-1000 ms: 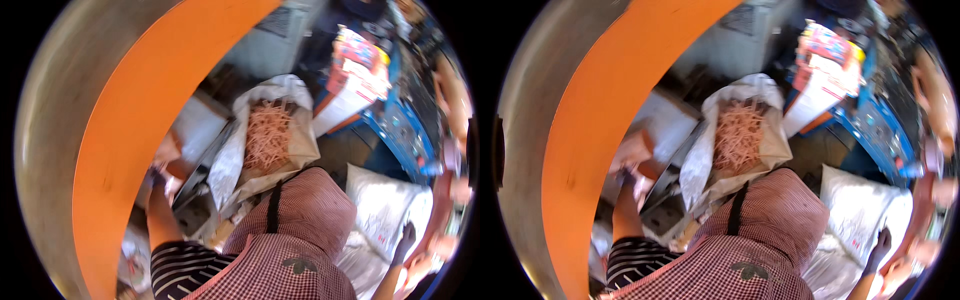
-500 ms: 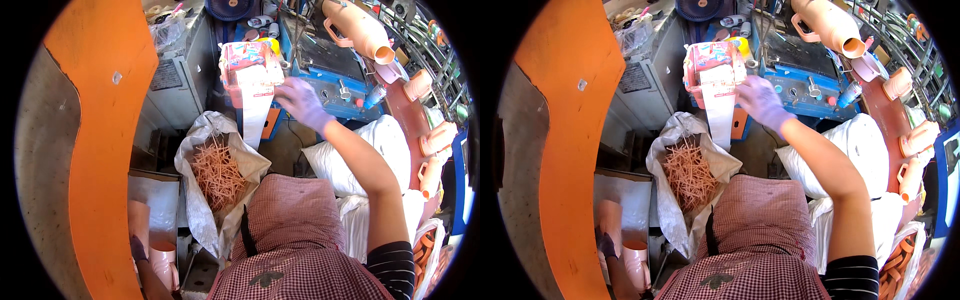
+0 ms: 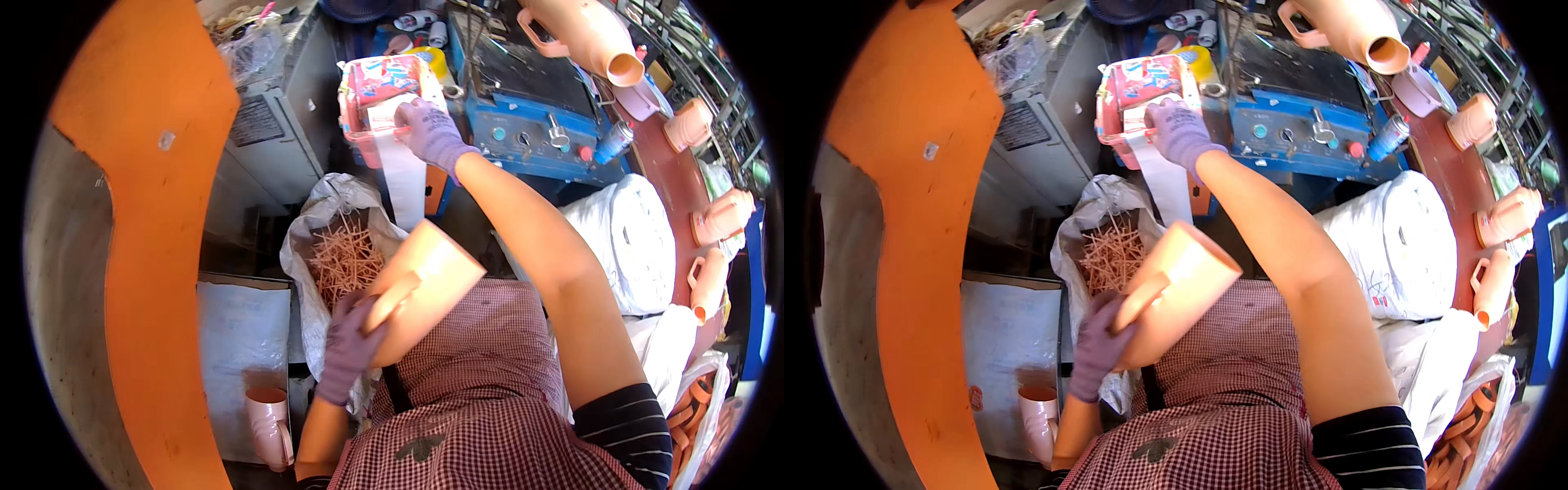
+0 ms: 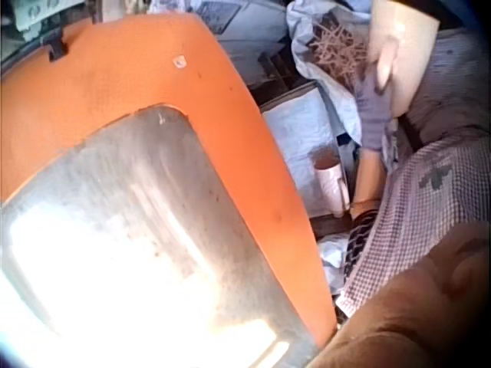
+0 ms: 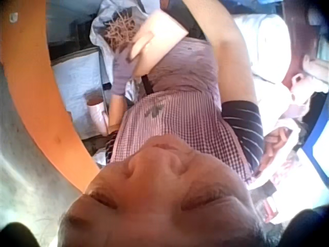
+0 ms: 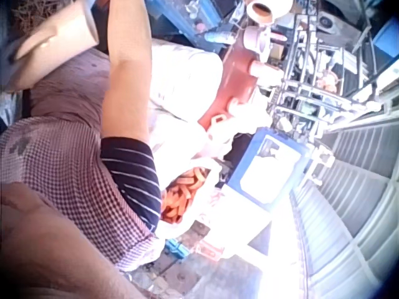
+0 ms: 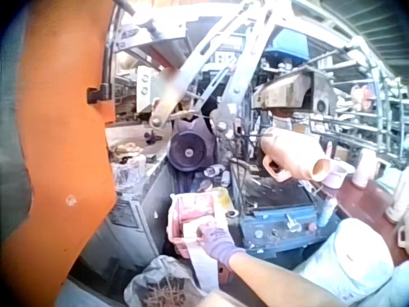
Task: The person retrieves pink plastic pitcher bodies from a bag, attaches orange handles, and places the assembled units on a nearby table. The person also uses a yellow utility knife to trim excess plastic from the pitcher openings.
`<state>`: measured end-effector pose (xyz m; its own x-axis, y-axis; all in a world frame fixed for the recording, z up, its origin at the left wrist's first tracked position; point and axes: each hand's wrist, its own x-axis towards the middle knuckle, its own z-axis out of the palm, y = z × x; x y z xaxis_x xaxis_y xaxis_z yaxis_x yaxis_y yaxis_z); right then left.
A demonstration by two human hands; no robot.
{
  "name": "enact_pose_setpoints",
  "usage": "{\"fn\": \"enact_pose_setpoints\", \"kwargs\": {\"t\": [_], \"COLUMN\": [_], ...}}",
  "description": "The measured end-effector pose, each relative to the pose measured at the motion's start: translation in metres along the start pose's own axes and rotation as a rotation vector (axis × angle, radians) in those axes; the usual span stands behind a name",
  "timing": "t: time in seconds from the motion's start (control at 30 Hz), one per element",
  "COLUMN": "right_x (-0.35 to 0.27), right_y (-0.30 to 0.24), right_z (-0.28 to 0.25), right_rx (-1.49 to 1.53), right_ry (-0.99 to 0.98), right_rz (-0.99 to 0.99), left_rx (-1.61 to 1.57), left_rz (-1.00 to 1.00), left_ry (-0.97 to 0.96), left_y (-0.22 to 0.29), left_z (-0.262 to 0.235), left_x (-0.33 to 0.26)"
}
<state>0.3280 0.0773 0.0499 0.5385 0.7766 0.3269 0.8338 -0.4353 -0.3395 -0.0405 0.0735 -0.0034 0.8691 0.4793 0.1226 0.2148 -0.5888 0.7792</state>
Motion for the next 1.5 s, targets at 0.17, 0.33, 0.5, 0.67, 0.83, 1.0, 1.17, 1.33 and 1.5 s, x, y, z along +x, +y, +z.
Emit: {"fn": "enact_pose_setpoints", "kwargs": {"t": [0.17,0.33,0.5,0.67,0.83,1.0,1.17,1.33,1.5], "right_x": [-0.011,-0.044,-0.186,-0.285,-0.309,-0.31,-0.309,-0.307,-0.314], "right_y": [0.009,0.015,0.024,0.05,0.055,0.06,0.069,0.067,0.069], "right_z": [0.009,-0.002,-0.051,-0.049,-0.036,-0.049,-0.043,-0.04,-0.023], "right_rx": [0.043,-0.018,0.47,1.113,1.17,1.116,1.159,1.072,0.666], "right_ry": [0.134,0.294,0.241,0.043,0.008,-0.094,-0.121,-0.109,0.026], "right_rz": [-0.13,-0.392,-0.014,0.851,0.814,0.707,0.717,0.749,0.544], "left_rx": [0.253,0.365,0.404,0.469,0.496,0.51,0.518,0.518,0.544], "left_rz": [0.135,0.162,0.107,0.119,0.174,0.176,0.147,0.166,0.155], "left_ry": [-0.115,-0.092,-0.136,-0.167,-0.167,-0.169,-0.185,-0.176,-0.19], "left_y": [0.036,0.044,0.057,0.07,0.08,0.083,0.092,0.088,0.092], "left_z": [0.052,0.07,0.076,0.082,0.092,0.097,0.098,0.103,0.108], "left_x": [0.019,0.02,0.018,0.01,0.003,0.002,0.005,0.005,0.007]}}
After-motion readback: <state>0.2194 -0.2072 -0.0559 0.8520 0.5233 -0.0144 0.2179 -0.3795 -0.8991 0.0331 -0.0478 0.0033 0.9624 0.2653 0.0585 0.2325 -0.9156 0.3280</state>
